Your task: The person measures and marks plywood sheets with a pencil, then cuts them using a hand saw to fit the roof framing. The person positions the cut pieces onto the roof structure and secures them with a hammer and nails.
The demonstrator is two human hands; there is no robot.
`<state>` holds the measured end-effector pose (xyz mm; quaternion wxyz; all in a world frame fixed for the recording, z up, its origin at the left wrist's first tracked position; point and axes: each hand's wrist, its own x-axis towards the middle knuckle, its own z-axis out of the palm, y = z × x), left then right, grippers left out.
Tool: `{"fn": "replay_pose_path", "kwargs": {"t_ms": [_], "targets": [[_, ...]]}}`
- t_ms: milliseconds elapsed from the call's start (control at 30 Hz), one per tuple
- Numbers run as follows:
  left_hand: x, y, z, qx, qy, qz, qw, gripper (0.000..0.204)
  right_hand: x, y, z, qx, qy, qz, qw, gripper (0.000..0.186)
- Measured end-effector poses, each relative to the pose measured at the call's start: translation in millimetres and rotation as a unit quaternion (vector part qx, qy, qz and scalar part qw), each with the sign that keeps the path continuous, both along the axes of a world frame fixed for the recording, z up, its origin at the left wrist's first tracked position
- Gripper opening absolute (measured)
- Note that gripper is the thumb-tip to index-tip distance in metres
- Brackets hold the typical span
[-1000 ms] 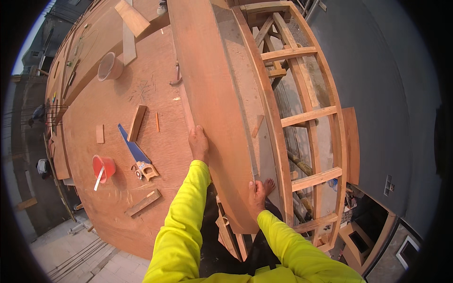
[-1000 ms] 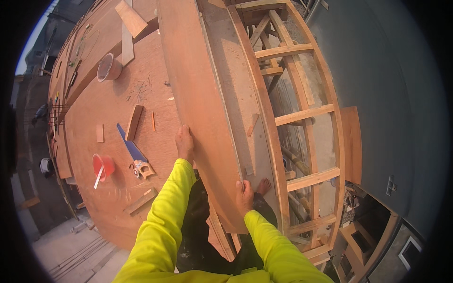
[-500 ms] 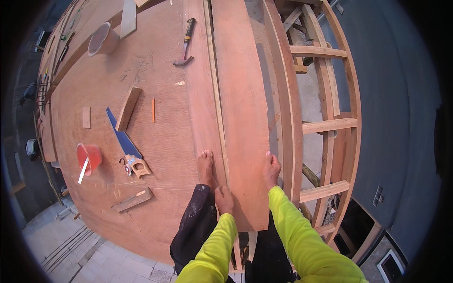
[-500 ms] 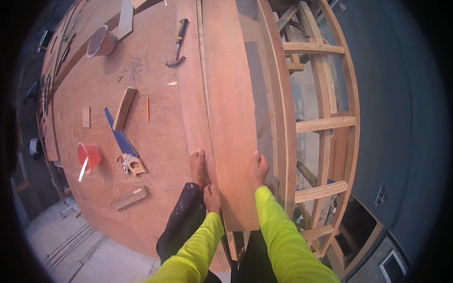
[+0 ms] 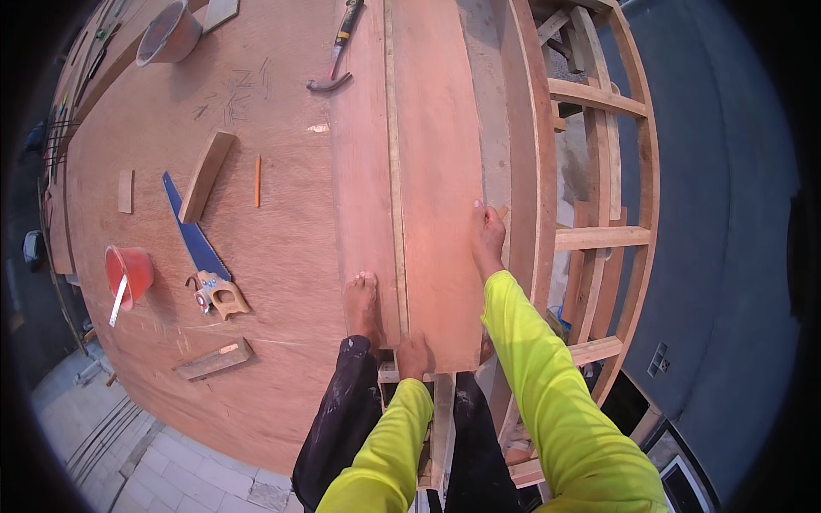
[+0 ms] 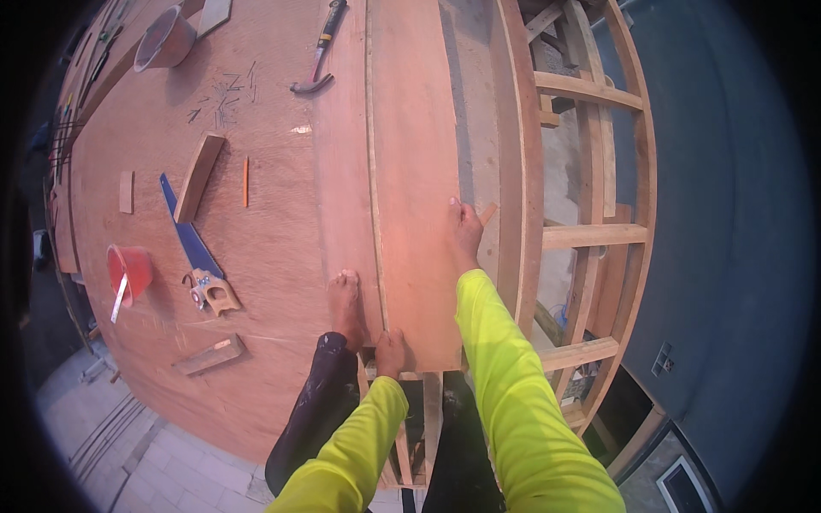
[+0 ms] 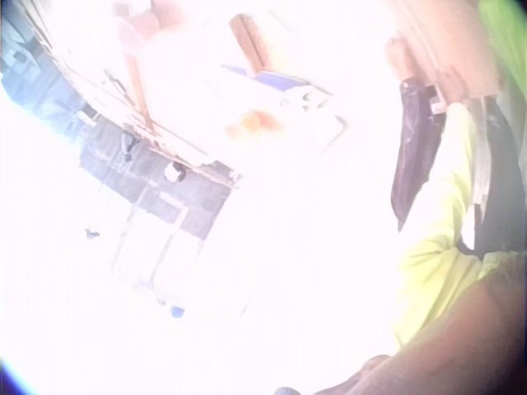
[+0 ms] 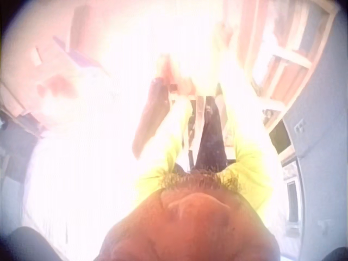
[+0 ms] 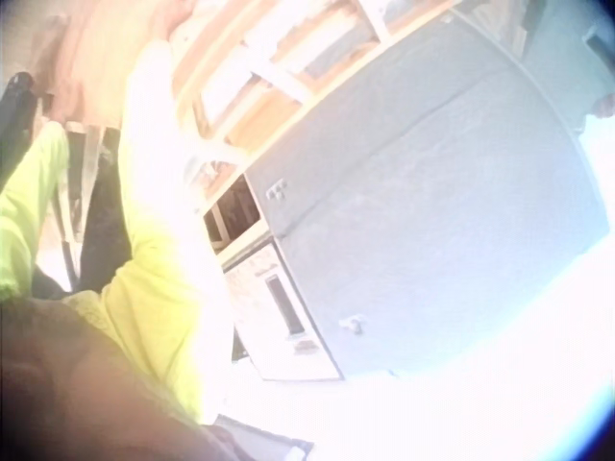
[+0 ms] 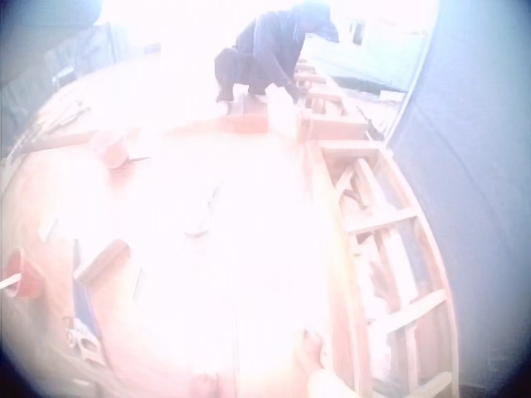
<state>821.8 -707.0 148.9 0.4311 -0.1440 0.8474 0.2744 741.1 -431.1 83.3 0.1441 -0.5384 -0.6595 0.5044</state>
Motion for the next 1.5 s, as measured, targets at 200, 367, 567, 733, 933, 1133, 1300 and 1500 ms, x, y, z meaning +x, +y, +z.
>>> {"fn": "replay_pose_path", "kwargs": {"t_ms": [200,367,567,733,933,1133,1300,1500], "targets": [[-1.8,-8.7,-19.6,-0.019,-0.009,-0.006,1.000,0.051,5.9,-1.6,-5.1,0.002,-0.021,0.060,0.998,0.039],[10.6,-5.9,-16.7,-0.024,0.093,0.001,0.995,0.048,-7.6,-2.8,5.4,0.066,-0.180,0.194,0.962,0.037],[50.3,-19.4,-23.4,-0.026,0.038,-0.048,0.998,0.063,-5.5,-13.1,-4.0,0.123,-0.135,0.260,0.948,0.056],[67.9,-27.5,-21.2,-0.109,0.037,0.027,0.993,0.079,43.7,-25.2,-16.3,0.069,-0.144,0.255,0.954,0.060],[74.2,-17.2,-43.6,-0.068,-0.145,0.439,0.884,0.060,109.2,-36.9,-46.7,0.039,-0.097,0.303,0.947,0.048],[69.3,0.8,-54.0,-0.008,-0.146,0.512,0.847,0.031,95.5,-57.2,-31.1,0.025,-0.070,0.283,0.956,0.044],[94.4,15.4,-52.6,0.063,-0.158,0.508,0.845,0.031,118.5,-49.1,-49.2,-0.046,-0.099,0.203,0.973,0.041],[81.7,-8.2,-73.1,0.028,-0.112,0.533,0.838,0.029,105.7,-66.6,-42.3,0.021,-0.104,0.277,0.955,0.048]]}}
